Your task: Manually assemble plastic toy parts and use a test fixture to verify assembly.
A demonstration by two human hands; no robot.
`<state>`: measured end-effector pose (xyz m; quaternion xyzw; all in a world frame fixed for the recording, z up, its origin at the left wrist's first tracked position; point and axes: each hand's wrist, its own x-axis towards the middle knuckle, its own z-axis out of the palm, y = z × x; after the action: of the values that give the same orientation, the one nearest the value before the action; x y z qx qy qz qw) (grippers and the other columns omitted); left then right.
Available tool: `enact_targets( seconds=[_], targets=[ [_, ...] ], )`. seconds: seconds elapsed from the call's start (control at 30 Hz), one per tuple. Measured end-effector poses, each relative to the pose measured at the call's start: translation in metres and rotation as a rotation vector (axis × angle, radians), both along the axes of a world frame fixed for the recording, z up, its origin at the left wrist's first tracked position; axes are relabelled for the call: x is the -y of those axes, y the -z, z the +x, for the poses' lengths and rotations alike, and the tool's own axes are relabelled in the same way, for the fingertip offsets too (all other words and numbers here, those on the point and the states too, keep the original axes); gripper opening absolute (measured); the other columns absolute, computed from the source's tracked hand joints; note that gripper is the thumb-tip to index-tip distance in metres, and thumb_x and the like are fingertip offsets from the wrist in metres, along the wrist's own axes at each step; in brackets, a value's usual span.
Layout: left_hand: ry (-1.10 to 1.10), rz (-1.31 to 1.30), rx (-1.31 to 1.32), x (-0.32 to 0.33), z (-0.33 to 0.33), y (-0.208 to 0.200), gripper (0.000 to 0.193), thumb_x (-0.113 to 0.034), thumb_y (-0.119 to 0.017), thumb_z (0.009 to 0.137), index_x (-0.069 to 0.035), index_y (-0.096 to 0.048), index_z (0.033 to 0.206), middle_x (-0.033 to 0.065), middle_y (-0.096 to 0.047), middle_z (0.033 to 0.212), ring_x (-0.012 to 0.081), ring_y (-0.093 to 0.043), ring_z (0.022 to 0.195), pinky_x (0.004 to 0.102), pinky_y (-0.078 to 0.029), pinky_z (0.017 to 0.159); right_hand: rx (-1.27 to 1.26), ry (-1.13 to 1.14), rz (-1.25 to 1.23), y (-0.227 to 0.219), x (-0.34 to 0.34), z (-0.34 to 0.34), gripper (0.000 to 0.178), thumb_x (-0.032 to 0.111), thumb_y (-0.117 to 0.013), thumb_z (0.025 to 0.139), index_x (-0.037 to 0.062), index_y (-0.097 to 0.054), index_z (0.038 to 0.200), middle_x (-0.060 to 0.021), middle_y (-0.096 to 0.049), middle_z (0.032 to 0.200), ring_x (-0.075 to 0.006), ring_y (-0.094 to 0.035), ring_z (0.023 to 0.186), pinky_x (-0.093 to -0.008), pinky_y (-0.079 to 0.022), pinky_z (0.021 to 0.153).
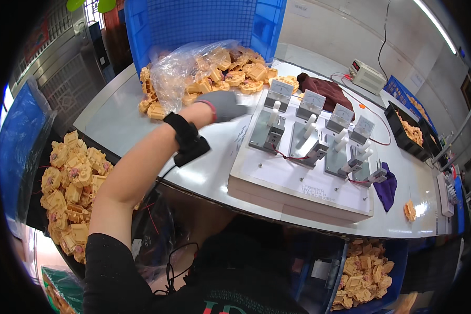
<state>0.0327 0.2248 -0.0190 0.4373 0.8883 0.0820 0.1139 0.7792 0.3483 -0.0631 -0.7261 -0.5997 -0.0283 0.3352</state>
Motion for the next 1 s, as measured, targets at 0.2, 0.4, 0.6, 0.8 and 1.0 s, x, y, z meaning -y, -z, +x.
enact_targets(
  seconds=[0.2, 0.4, 0.6, 0.8, 1.0],
  targets=[
    [-0.597, 0.123, 0.037, 0.040, -0.107, 0.044, 0.075, -0.065, -0.053, 0.085, -0.004, -0.064, 0.127, 0.0173, -0.063, 0.130, 0.0316, -0.061, 0.119, 0.0398, -0.046, 0.100, 0.277, 0.685, -0.166, 0.144, 0.136, 0.309, 0.061, 0.042, -0.079, 0.074, 0.0203, -0.059, 0.127, -0.0097, -0.069, 0.119, -0.0332, -0.067, 0.104, -0.0431, -0.055, 0.086],
    [-0.719, 0.376, 0.026, 0.008, -0.113, 0.050, 0.077, -0.067, -0.061, 0.081, -0.002, -0.066, 0.121, 0.0169, -0.066, 0.124, 0.0307, -0.065, 0.113, 0.0411, -0.051, 0.094, 0.341, 0.542, -0.317, 0.123, 0.104, 0.263, 0.053, 0.040, -0.073, 0.082, 0.0127, -0.061, 0.125, -0.0135, -0.069, 0.119, -0.0330, -0.066, 0.105, -0.0425, -0.052, 0.090],
    [-0.679, 0.416, 0.007, -0.001, -0.129, 0.061, 0.065, -0.051, -0.072, 0.078, -0.002, -0.065, 0.120, 0.0186, -0.068, 0.116, 0.0320, -0.067, 0.107, 0.0411, -0.052, 0.090, 0.446, 0.368, -0.498, 0.046, 0.039, 0.147, 0.047, 0.037, -0.067, 0.090, 0.0051, -0.063, 0.124, -0.0173, -0.069, 0.118, -0.0329, -0.066, 0.105, -0.0419, -0.049, 0.094],
    [-0.277, 0.762, 0.116, 0.030, -0.119, 0.049, 0.051, -0.022, -0.069, 0.076, 0.002, -0.063, 0.120, 0.0198, -0.069, 0.107, 0.0299, -0.069, 0.095, 0.0373, -0.053, 0.086, 0.356, -0.113, -0.368, 0.008, -0.036, 0.055, 0.023, 0.016, -0.059, 0.096, -0.0003, -0.062, 0.112, -0.0129, -0.065, 0.103, -0.0238, -0.062, 0.096, -0.0347, -0.049, 0.087],
    [0.038, 1.027, 0.137, 0.054, -0.020, -0.002, 0.042, -0.006, -0.065, 0.081, -0.004, -0.061, 0.123, 0.0086, -0.062, 0.119, 0.0180, -0.062, 0.104, 0.0272, -0.049, 0.093, -0.257, -0.827, -0.304, -0.016, -0.041, -0.206, 0.020, 0.006, -0.063, 0.094, -0.0016, -0.061, 0.112, -0.0049, -0.063, 0.092, -0.0101, -0.059, 0.085, -0.0247, -0.048, 0.077]
  ],
)
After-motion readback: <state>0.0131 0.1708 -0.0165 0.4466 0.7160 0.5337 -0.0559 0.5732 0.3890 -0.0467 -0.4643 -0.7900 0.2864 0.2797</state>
